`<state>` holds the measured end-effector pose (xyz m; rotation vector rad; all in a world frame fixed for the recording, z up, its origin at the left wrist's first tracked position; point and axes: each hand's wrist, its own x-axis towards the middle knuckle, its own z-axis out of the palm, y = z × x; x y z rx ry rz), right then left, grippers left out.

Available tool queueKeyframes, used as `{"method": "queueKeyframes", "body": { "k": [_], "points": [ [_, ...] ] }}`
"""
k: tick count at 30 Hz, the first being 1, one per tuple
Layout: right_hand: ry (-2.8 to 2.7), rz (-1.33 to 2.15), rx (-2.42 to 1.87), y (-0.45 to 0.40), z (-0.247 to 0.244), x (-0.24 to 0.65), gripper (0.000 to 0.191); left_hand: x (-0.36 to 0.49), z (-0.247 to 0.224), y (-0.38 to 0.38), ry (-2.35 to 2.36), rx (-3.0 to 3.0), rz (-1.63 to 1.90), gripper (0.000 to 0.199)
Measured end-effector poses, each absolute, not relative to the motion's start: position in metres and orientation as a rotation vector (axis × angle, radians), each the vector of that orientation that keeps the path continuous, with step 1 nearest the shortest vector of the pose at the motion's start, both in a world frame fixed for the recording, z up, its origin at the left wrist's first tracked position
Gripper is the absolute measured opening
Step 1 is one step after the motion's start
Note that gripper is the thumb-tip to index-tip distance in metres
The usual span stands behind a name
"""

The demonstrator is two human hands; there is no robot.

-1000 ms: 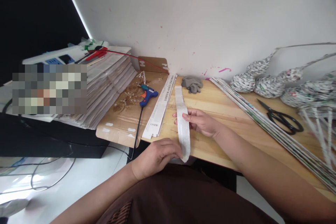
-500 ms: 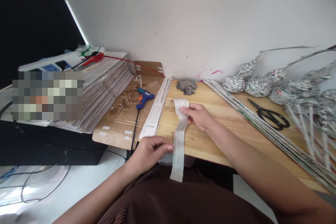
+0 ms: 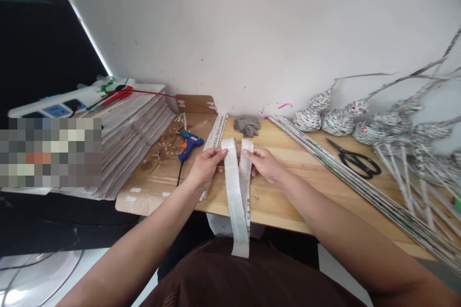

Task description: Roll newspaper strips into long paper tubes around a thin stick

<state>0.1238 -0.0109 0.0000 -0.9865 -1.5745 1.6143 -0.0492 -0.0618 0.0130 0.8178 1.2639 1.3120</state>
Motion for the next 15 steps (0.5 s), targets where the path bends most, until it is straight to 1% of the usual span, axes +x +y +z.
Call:
{"method": "queueKeyframes", "body": {
  "k": [2,6,8,13,15],
  "points": [
    [-1.568,1.582,-0.990,-0.006,0.002,0.128,0.040,-0.055,0.014,-0.058,1.277,0.819,1.331,0.030],
    [-1.656,1.207,-0.970,-0.005,0.008,0.134,0.034,-0.066,0.019,-0.051,1.297,0.863,1.376,0.031],
    [-1.672,1.116,-0.955,-0.008,0.010,0.134,0.034,-0.068,0.021,-0.046,1.320,0.909,1.387,0.032],
    [-1.644,1.327,-0.997,-0.010,0.005,0.129,0.038,-0.066,0.034,-0.032,1.427,1.076,1.488,0.036],
    [-1.648,1.335,-1.037,-0.007,0.002,0.129,0.038,-0.066,0.043,-0.025,1.447,1.188,1.527,0.035]
  ]
}}
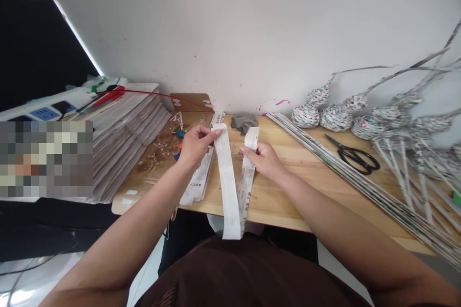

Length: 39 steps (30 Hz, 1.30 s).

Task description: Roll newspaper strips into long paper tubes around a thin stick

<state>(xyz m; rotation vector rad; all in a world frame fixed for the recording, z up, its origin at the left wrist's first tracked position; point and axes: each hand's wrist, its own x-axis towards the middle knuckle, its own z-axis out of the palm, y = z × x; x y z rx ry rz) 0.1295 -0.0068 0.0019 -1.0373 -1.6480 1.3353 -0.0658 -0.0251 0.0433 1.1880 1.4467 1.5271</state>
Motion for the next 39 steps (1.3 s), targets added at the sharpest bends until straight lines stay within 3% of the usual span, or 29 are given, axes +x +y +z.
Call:
{"method": "queueKeyframes", "body": {
  "k": [5,10,15,30,39],
  "points": [
    [-1.844,1.153,-1.180,0.002,-0.001,0.135,0.036,-0.077,0.061,-0.003,1.466,1.301,1.571,0.032],
    [-2.024,1.257,-1.067,0.002,0.002,0.139,0.028,-0.094,0.069,0.021,1.467,1.172,1.448,0.031],
    [-2.065,1.310,-1.080,0.001,0.001,0.140,0.027,-0.097,0.080,0.028,1.347,1.416,1.410,0.045],
    [-2.098,1.450,-1.013,0.003,-0.002,0.141,0.027,-0.119,0.050,0.078,1.862,1.611,0.900,0.038],
    [-2.131,1.446,-1.053,0.002,0.000,0.142,0.029,-0.130,0.037,0.061,2.141,1.806,0.881,0.036]
  ]
}}
